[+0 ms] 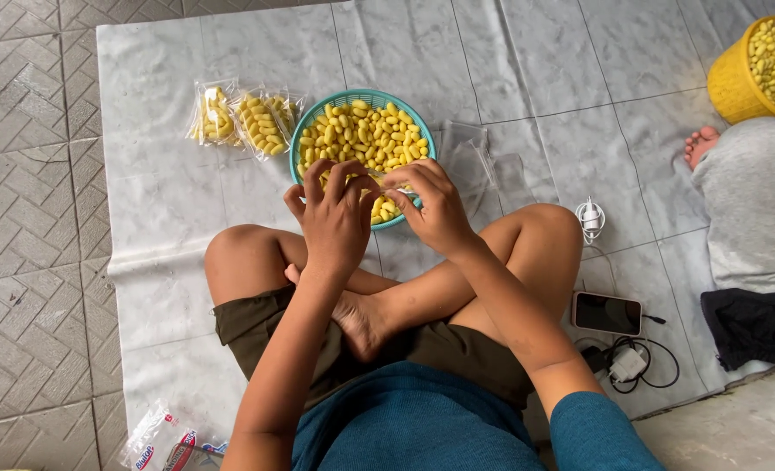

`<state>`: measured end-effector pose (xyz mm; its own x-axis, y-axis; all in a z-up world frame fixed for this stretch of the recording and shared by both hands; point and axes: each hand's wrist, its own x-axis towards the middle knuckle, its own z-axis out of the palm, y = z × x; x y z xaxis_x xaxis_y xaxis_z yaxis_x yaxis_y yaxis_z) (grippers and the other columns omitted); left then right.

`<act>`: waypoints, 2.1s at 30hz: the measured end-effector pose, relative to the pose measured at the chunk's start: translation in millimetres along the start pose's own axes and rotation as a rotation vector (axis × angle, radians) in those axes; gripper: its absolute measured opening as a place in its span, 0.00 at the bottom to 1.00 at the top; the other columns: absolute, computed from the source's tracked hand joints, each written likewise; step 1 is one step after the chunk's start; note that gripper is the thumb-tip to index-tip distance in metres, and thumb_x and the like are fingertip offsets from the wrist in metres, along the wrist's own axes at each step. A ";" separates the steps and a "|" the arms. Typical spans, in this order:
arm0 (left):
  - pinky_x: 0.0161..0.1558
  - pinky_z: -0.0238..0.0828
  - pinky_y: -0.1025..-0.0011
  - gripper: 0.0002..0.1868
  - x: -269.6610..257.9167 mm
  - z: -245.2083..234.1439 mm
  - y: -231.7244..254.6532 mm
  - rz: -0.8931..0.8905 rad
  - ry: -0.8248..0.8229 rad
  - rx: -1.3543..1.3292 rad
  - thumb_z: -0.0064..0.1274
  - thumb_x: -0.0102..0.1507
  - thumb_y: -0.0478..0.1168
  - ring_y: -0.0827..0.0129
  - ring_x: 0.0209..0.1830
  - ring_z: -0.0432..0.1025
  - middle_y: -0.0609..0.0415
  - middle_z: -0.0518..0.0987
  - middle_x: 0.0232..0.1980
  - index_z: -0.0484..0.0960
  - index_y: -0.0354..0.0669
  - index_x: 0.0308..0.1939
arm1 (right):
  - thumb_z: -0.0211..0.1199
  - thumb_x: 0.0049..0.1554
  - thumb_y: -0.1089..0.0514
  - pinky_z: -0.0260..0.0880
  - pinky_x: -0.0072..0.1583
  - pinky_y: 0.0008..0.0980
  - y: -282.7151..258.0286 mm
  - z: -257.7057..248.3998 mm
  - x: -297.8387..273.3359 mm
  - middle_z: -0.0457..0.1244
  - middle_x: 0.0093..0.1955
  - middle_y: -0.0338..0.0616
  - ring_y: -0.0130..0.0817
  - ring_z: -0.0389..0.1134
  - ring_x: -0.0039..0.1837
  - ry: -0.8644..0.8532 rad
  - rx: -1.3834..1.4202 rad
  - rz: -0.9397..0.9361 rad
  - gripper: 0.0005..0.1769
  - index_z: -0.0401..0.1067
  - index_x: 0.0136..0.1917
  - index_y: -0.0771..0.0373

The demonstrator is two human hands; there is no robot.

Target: A person is manually packing small yellow snacks into individual plastic bags using tongs and their hands while sitting on the floor.

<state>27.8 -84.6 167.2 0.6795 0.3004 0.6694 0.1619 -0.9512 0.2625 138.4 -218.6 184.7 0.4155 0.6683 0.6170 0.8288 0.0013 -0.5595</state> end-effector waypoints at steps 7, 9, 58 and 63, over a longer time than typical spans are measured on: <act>0.48 0.48 0.59 0.07 5.6 -14.2 3.6 -0.043 0.028 -0.127 0.63 0.63 0.49 0.61 0.57 0.64 0.66 0.74 0.51 0.81 0.59 0.39 | 0.61 0.63 0.59 0.68 0.53 0.44 9.4 0.4 0.8 0.68 0.45 0.42 0.50 0.68 0.49 0.029 0.031 -0.025 0.04 0.73 0.46 0.60; 0.49 0.48 0.60 0.07 1.3 -15.0 -0.9 -0.046 0.047 -0.120 0.62 0.65 0.51 0.61 0.57 0.64 0.66 0.74 0.52 0.81 0.61 0.42 | 0.60 0.64 0.58 0.68 0.54 0.44 9.1 -0.8 1.4 0.67 0.44 0.43 0.50 0.68 0.49 0.030 0.062 -0.015 0.05 0.73 0.46 0.60; 0.42 0.52 0.65 0.05 12.0 -14.8 -11.6 -0.040 0.052 -0.183 0.66 0.58 0.42 0.62 0.48 0.65 0.62 0.73 0.60 0.84 0.58 0.32 | 0.64 0.61 0.55 0.60 0.52 0.36 -2.0 -7.7 22.5 0.68 0.47 0.32 0.39 0.68 0.53 -0.128 -0.212 -0.098 0.02 0.73 0.45 0.52; 0.44 0.54 0.65 0.06 11.7 -7.9 -10.5 -0.154 0.093 -0.289 0.68 0.59 0.44 0.62 0.45 0.63 0.61 0.72 0.56 0.85 0.57 0.31 | 0.71 0.57 0.57 0.64 0.47 0.31 11.8 -7.4 26.4 0.69 0.44 0.40 0.38 0.68 0.47 -0.094 0.201 0.124 0.07 0.76 0.48 0.58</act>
<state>28.4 -70.6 177.7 0.5922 0.4570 0.6637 0.0392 -0.8390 0.5427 161.9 -206.4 198.4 0.4651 0.7387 0.4878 0.6786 0.0563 -0.7323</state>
